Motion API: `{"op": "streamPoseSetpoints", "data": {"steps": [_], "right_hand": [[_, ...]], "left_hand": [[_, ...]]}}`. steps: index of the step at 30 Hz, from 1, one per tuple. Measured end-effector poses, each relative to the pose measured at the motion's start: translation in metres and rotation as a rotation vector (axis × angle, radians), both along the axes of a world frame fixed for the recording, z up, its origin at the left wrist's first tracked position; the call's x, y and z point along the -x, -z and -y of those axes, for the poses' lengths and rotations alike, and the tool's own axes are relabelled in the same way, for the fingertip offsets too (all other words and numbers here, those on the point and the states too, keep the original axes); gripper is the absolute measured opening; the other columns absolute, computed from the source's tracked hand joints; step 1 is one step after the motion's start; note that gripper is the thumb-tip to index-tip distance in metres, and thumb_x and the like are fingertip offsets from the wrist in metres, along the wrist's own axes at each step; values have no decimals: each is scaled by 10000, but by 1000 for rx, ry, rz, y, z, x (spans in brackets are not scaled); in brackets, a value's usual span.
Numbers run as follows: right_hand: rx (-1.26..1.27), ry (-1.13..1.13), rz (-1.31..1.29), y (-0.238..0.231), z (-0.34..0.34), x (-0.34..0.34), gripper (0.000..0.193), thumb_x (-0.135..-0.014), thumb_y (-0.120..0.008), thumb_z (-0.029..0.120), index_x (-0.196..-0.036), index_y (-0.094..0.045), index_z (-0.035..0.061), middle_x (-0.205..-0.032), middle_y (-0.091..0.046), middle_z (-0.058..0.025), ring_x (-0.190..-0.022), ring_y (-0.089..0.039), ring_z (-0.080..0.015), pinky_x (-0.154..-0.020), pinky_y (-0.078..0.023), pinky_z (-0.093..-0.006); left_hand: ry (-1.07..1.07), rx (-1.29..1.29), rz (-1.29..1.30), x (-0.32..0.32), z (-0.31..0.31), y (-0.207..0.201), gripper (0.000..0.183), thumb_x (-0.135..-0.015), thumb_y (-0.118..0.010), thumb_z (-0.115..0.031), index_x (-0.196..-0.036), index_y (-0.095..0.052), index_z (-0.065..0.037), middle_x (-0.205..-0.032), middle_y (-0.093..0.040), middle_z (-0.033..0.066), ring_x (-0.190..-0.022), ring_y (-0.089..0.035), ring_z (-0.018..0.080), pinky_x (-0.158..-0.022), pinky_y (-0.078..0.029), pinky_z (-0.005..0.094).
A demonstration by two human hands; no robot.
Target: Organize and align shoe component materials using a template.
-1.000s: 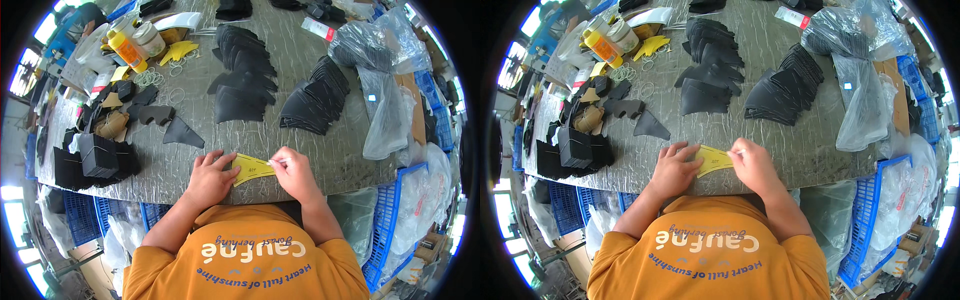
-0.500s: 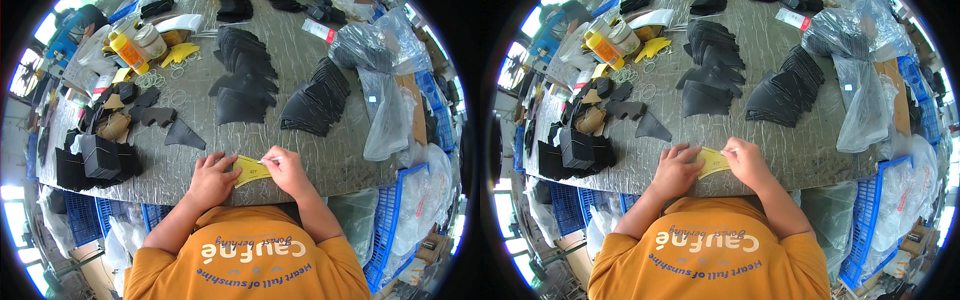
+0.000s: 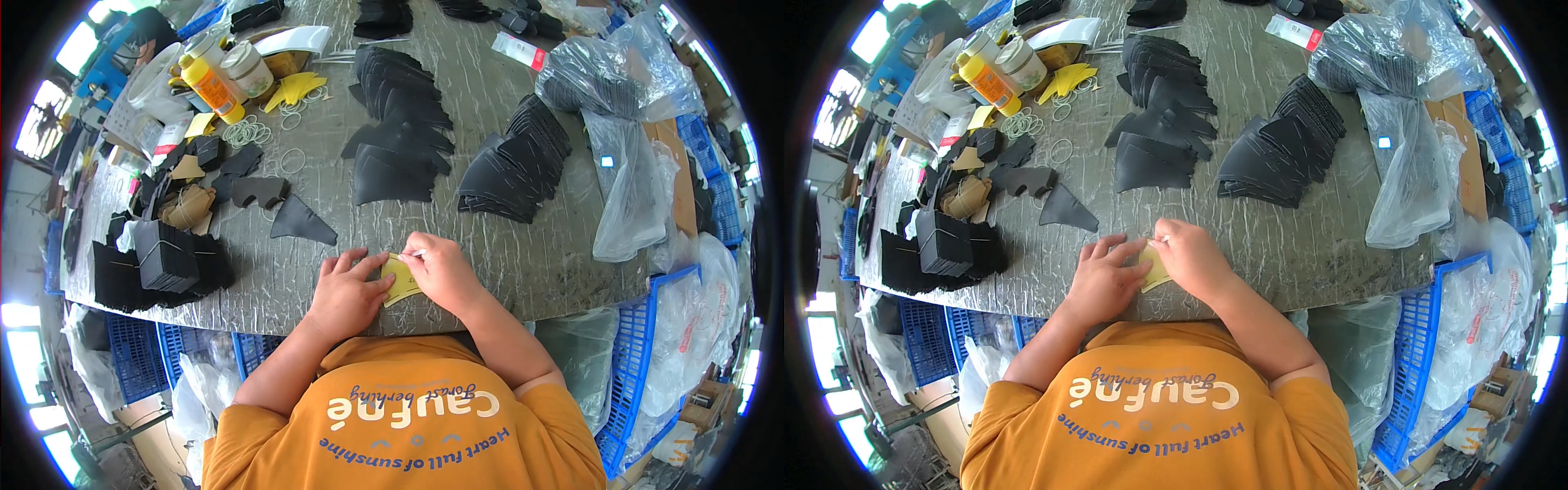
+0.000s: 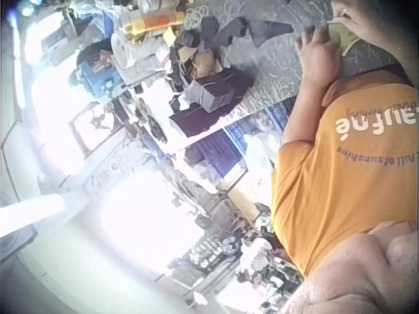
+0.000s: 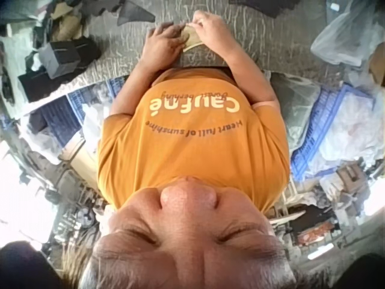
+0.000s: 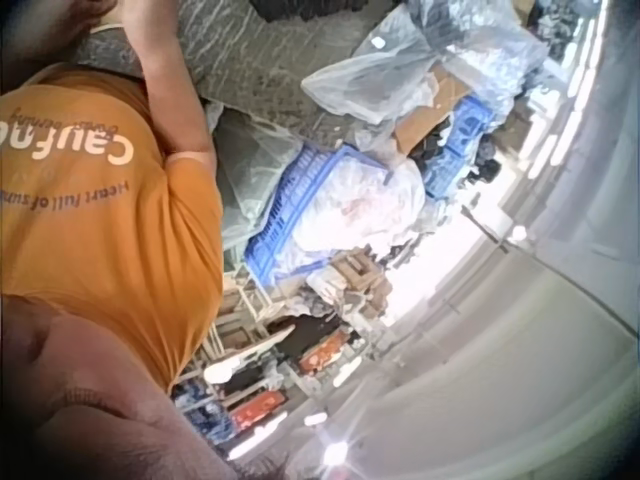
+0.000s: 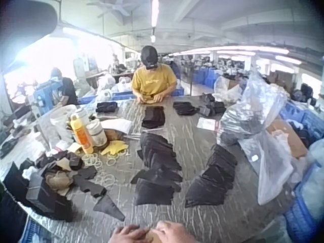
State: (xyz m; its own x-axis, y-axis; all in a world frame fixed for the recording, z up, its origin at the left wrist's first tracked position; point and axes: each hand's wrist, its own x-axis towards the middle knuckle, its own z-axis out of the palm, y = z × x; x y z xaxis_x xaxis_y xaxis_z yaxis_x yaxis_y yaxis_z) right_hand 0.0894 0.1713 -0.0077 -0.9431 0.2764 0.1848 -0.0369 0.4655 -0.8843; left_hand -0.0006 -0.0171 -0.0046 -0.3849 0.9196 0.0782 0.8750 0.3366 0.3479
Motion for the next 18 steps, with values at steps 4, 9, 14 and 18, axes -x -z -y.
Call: {"op": "streamPoseSetpoints", "data": {"steps": [4, 9, 14, 18], "right_hand": [[15, -19, -32, 3, 1, -4, 94, -902, -653, 67, -878, -576, 19, -812, -627, -194, -753, -610, -417, -642, -475, -450], [-17, -14, -48, 4, -3, -4, 63, -890, -677, 10, -881, -615, 11, -778, -651, -144, -679, -651, -292, -624, -501, -344], [-13, 37, 60, -11, -26, -35, 121, -895, -668, 69, -845, -574, 10, -784, -637, -186, -717, -639, -387, -629, -484, -433], [-101, 154, 231, -22, -37, -50, 84, -885, -650, 33, -882, -571, 6, -774, -638, -188, -718, -650, -384, -635, -492, -445]], "left_hand": [[-7, -10, -6, 0, -1, 0, 302, -787, -754, -194, -1087, -751, -230, -1378, -592, 11, -1267, -513, 341, -1005, -412, 503], [10, -14, 2, 1, -1, 0, 309, -785, -755, -187, -1091, -751, -227, -1379, -594, 15, -1266, -516, 340, -1003, -414, 503], [-2, -16, -4, 0, -1, -1, 312, -790, -753, -185, -1100, -751, -222, -1375, -597, 18, -1264, -517, 338, -1004, -414, 502], [-5, -23, -8, 0, 1, -1, 297, -800, -749, -192, -1096, -754, -218, -1373, -600, 28, -1263, -518, 333, -1013, -408, 495]]}}
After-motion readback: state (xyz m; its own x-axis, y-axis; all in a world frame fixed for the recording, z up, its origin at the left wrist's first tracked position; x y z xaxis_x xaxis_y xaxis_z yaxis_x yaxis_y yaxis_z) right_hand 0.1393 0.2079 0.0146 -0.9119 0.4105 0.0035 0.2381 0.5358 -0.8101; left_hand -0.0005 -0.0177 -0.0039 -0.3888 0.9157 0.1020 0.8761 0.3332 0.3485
